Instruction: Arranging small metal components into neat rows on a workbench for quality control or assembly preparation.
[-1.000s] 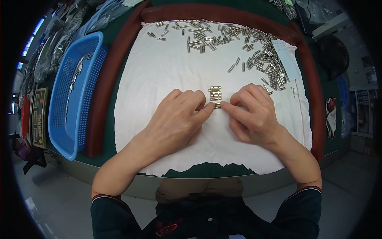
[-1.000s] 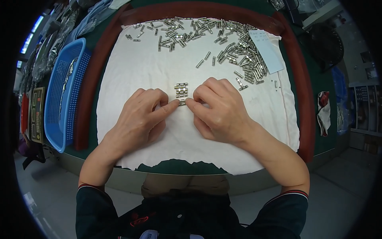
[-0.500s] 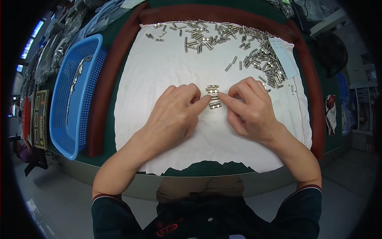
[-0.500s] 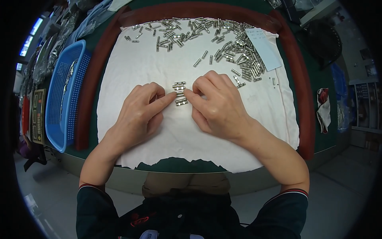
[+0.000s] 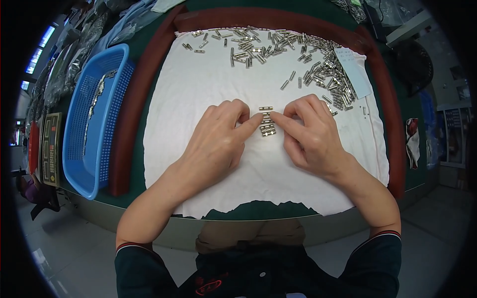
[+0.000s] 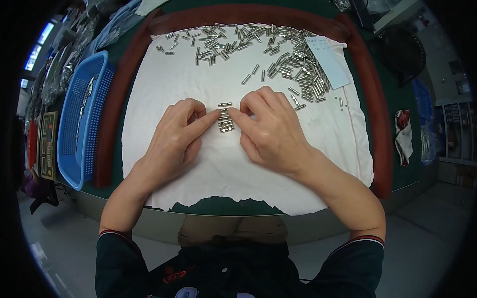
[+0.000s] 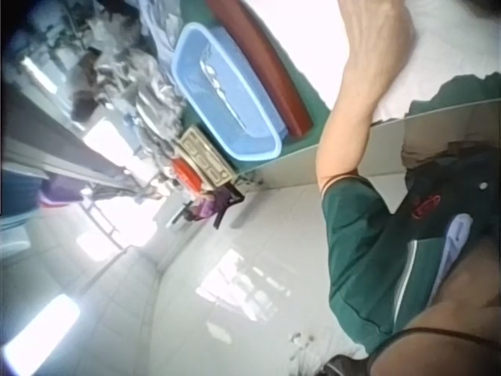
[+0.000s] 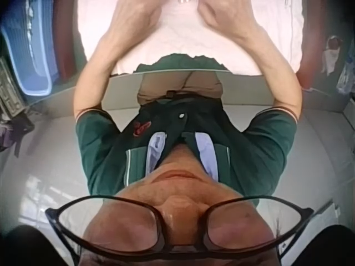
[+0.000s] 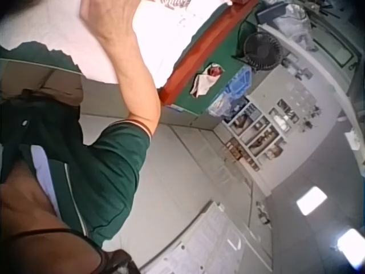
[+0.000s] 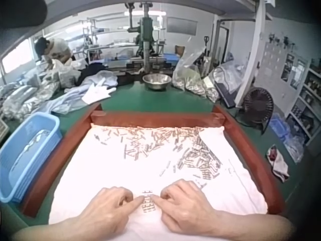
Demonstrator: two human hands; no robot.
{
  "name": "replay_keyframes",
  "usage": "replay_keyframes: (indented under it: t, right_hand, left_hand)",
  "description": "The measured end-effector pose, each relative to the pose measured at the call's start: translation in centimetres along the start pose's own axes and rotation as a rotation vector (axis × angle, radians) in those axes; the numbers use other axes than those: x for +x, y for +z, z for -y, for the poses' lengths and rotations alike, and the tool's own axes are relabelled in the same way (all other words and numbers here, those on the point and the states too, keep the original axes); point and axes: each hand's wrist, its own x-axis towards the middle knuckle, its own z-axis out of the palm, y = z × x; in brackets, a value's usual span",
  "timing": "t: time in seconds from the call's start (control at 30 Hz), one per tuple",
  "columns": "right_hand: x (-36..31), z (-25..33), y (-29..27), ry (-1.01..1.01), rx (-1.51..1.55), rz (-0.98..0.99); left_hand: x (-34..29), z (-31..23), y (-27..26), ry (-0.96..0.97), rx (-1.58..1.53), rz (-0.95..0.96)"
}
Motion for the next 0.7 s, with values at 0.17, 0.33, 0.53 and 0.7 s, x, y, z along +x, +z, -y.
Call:
replay_keyframes:
  t: [0.17,0.33,0.53,0.7]
  right_hand:
    - [-0.02,-0.03,0.18,0.046,-0.010,0.005]
    - [0.16,0.10,0.42,0.083,-0.024,0.026]
    - [-0.03,-0.28,0.12,0.052,0.064,-0.023]
    - [0.03,0.04,-0.11,0.033,0.080,-0.007]
  left_hand:
    - [0.21,-0.17,0.16,-0.030,-0.030,-0.004]
    - [0.21,0.01,0.72,-0.043,0.006,-0.054]
    - [0.45,0.23,0.62,-0.024,-0.038,-0.136]
    - [0.31,0.42,0.83,-0.023,-0.040,-0.121]
